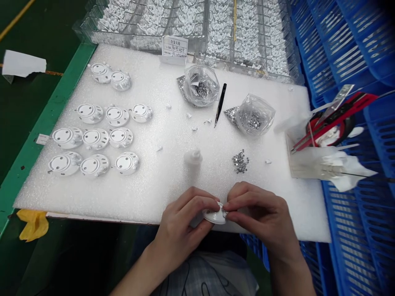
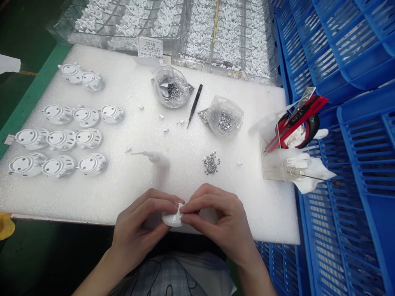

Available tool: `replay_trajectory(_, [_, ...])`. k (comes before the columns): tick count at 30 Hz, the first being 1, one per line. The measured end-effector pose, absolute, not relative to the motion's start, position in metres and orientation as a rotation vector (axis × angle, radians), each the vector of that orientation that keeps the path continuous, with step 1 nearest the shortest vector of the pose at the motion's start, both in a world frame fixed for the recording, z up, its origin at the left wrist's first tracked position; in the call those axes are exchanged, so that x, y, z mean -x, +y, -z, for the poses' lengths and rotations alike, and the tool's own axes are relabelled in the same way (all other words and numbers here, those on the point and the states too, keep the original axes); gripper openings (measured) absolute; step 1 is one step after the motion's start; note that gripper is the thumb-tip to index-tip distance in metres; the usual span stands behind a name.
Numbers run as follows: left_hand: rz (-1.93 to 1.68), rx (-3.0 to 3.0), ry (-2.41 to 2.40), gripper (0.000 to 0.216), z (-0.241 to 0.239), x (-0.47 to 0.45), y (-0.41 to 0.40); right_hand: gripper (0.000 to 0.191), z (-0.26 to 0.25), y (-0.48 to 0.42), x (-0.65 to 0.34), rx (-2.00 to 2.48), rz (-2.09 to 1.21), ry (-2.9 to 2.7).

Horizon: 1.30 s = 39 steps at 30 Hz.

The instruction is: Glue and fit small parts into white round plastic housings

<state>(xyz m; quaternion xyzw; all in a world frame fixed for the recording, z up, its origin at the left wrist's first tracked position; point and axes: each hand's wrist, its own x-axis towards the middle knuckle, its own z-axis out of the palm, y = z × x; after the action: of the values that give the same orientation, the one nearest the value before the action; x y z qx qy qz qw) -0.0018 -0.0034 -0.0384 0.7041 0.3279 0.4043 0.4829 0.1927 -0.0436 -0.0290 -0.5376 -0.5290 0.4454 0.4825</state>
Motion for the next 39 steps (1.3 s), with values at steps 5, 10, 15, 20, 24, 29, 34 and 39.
replay_trajectory(5, [-0.979,-1.711,0.826,0.027,0.039,0.0,-0.005,0.011,0.028,-0.044,-0.194,1.3,-1.057,-1.349])
replay_trajectory(10, [-0.953,-1.705,0.862,0.024,0.038,0.0,-0.004,0.015,0.028,-0.044,-0.194,1.294,-1.057,-1.38])
replay_trajectory(15, [-0.963,-1.724,0.849,0.027,0.038,0.0,-0.004,0.012,0.028,-0.043,-0.192,1.316,-1.039,-1.355])
replay_trajectory(20, [-0.967,-1.737,0.83,0.033,0.037,0.0,-0.005,0.017,0.029,-0.044,-0.191,1.314,-1.048,-1.367])
replay_trajectory(24, [-0.957,-1.698,0.877,0.032,0.035,-0.002,-0.005,0.018,0.029,-0.044,-0.189,1.315,-1.025,-1.381])
replay_trajectory(29, [-0.928,-1.638,0.981,0.031,0.031,-0.005,-0.005,0.024,0.028,-0.042,-0.189,1.313,-0.964,-1.427])
replay_trajectory(34, [-0.897,-1.555,1.054,0.024,0.028,-0.007,-0.006,0.033,0.029,-0.043,-0.19,1.272,-0.959,-1.475])
replay_trajectory(39, [-0.896,-1.48,1.082,0.021,0.026,-0.009,-0.004,0.049,0.034,-0.047,-0.186,1.192,-0.811,-1.564])
